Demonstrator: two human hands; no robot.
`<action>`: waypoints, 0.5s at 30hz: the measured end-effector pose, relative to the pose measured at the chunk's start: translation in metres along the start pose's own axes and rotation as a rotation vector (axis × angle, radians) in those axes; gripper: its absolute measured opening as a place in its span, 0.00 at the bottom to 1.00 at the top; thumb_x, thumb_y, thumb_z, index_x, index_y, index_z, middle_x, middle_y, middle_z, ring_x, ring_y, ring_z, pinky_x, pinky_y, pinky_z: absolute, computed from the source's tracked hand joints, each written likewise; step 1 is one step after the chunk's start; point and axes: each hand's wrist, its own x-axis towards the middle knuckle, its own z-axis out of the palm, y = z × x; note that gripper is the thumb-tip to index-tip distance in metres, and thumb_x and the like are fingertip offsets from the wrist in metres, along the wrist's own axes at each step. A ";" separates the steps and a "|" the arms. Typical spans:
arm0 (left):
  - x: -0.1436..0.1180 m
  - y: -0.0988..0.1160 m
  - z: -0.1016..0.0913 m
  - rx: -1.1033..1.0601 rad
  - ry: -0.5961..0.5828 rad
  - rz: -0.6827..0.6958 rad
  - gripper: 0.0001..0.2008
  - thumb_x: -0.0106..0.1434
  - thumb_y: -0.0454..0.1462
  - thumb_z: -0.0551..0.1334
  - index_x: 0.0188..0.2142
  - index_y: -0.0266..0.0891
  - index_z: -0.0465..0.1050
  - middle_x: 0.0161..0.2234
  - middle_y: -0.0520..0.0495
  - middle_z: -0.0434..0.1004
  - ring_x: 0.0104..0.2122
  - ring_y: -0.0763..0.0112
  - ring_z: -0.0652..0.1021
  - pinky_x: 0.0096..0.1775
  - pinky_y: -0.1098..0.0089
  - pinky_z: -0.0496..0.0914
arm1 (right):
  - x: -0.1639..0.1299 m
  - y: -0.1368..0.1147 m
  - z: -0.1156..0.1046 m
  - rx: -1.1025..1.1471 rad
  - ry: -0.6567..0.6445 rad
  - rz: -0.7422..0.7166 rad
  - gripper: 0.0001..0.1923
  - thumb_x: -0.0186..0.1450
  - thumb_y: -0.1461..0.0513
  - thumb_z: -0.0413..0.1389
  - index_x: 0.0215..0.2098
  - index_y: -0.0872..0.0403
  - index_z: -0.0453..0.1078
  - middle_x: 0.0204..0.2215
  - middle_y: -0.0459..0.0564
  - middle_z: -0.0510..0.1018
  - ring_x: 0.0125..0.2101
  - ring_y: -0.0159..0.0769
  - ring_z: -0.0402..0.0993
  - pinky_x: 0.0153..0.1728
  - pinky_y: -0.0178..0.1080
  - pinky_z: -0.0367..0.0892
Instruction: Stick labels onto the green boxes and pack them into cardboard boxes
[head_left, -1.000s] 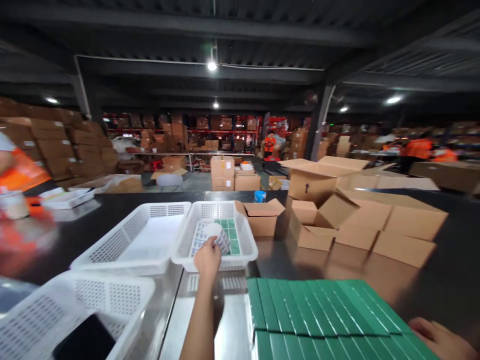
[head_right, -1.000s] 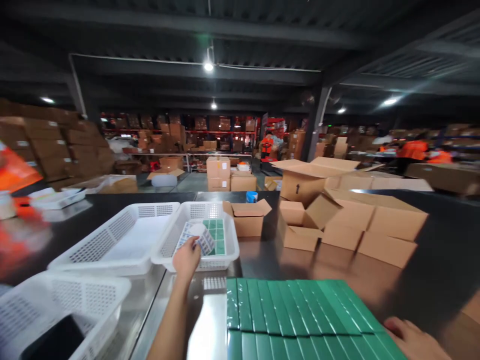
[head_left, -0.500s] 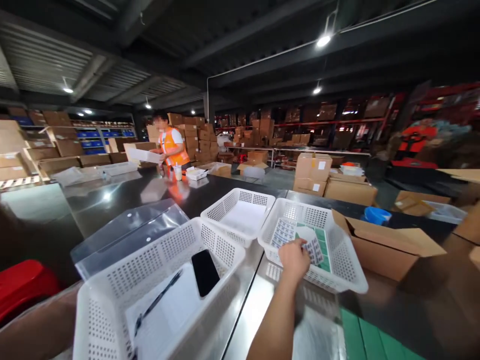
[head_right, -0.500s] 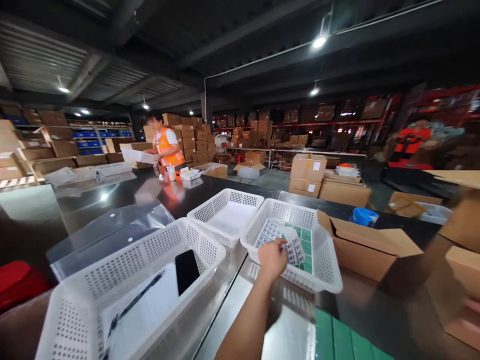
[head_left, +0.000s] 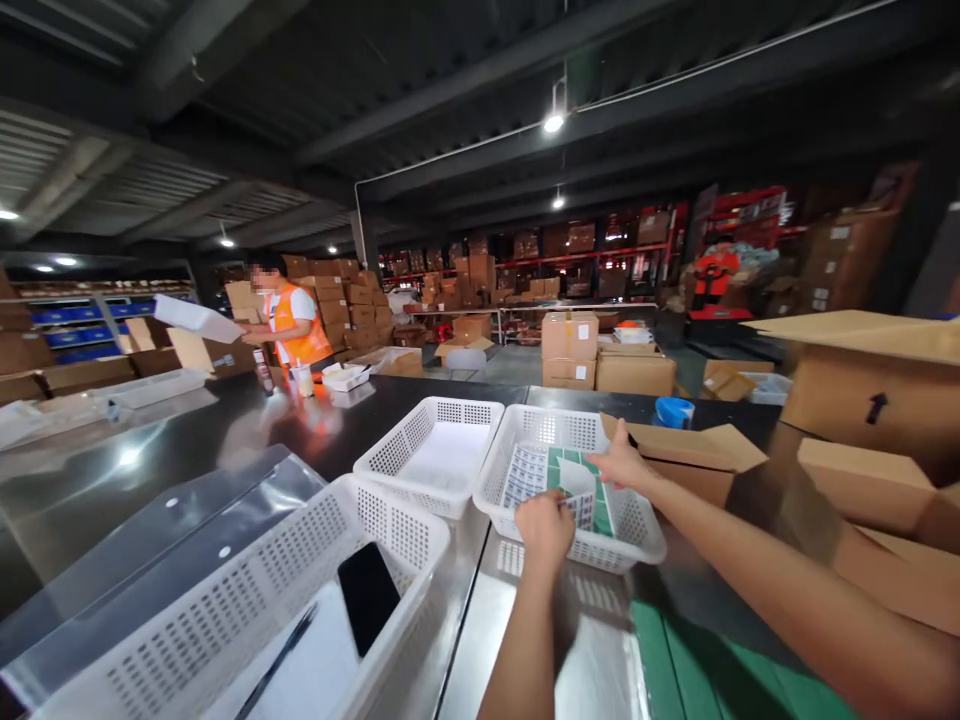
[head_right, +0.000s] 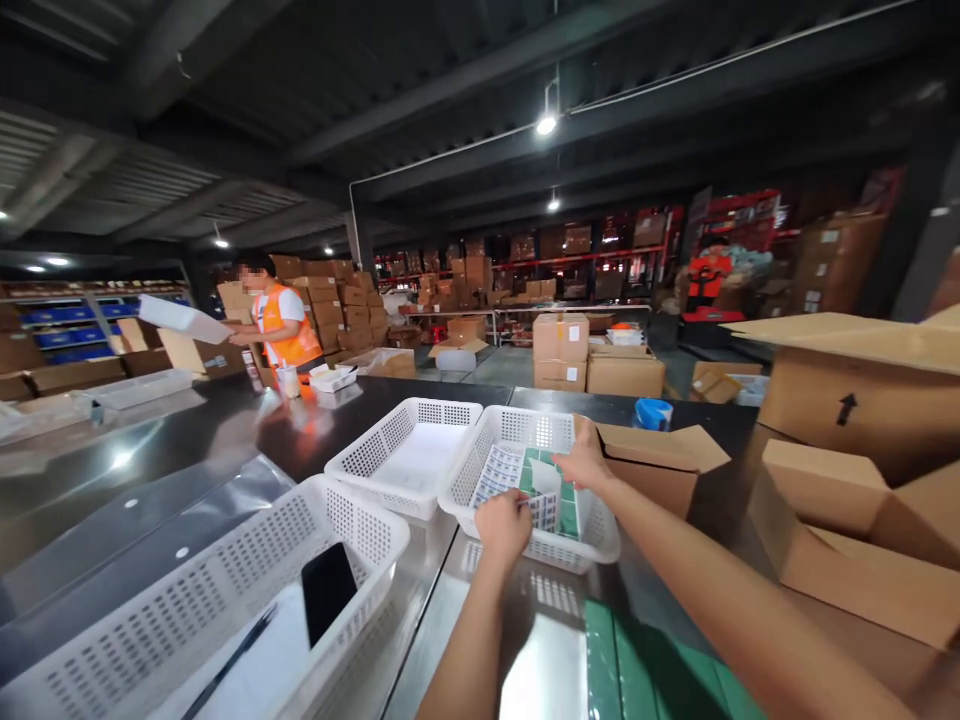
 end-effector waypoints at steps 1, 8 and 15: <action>0.000 0.001 0.000 0.008 -0.004 -0.002 0.15 0.66 0.36 0.57 0.48 0.44 0.79 0.45 0.42 0.83 0.47 0.57 0.81 0.47 0.64 0.68 | 0.006 0.007 -0.008 0.019 -0.042 0.012 0.31 0.69 0.55 0.59 0.65 0.58 0.58 0.40 0.54 0.79 0.31 0.36 0.78 0.31 0.39 0.76; -0.001 0.002 0.000 0.050 -0.012 -0.018 0.14 0.67 0.35 0.57 0.46 0.44 0.80 0.43 0.41 0.84 0.46 0.56 0.81 0.47 0.63 0.68 | 0.012 0.030 -0.024 0.049 -0.106 0.032 0.47 0.69 0.60 0.55 0.73 0.65 0.30 0.34 0.58 0.80 0.28 0.40 0.78 0.27 0.35 0.69; -0.004 0.008 -0.005 0.064 -0.098 0.022 0.12 0.70 0.41 0.59 0.50 0.41 0.75 0.49 0.41 0.78 0.48 0.60 0.78 0.51 0.56 0.71 | -0.005 0.049 -0.025 -0.071 0.030 0.004 0.29 0.71 0.59 0.56 0.66 0.60 0.58 0.43 0.61 0.78 0.42 0.43 0.78 0.45 0.42 0.70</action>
